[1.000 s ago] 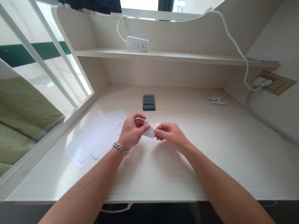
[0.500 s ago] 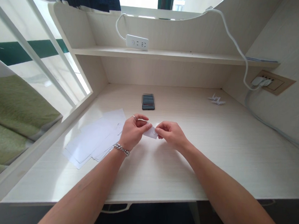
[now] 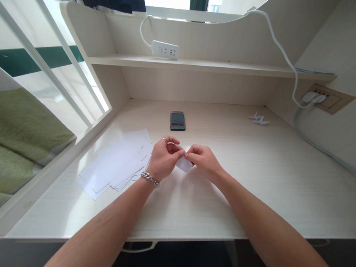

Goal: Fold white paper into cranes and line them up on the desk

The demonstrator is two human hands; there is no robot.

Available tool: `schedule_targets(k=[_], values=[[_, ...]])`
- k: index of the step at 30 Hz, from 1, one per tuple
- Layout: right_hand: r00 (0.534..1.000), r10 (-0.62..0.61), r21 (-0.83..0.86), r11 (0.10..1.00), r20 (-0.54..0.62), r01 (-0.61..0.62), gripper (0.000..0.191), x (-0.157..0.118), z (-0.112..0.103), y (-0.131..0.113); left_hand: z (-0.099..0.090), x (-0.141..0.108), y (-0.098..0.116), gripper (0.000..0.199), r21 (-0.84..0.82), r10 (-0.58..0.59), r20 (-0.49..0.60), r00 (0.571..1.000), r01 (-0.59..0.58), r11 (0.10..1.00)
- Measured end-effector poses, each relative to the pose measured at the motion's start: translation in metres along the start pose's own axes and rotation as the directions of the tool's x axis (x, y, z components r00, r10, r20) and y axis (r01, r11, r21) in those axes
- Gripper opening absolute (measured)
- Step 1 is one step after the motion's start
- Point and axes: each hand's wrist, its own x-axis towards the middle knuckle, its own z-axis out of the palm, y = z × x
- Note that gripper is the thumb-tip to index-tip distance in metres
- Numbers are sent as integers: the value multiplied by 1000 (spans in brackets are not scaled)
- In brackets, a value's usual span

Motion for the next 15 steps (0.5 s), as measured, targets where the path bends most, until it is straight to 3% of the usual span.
schedule_targets(k=[6, 10, 13, 15], values=[[999, 47, 115, 992, 15, -49, 11, -1, -1, -5, 3, 2, 5, 46, -50, -13, -125, 992, 7, 999], [998, 36, 90, 995, 58, -41, 9, -3, -4, -7, -12, 12, 5, 49, -89, -7, -196, 981, -11, 996], [997, 46, 65, 997, 60, -50, 10, -4, -6, -8, -27, 20, 4, 49, -115, 30, -329, 944, -71, 991], [998, 52, 61, 997, 25, -53, 10, -4, -7, -8, -31, 20, 3, 48, -103, 35, -331, 943, -73, 992]])
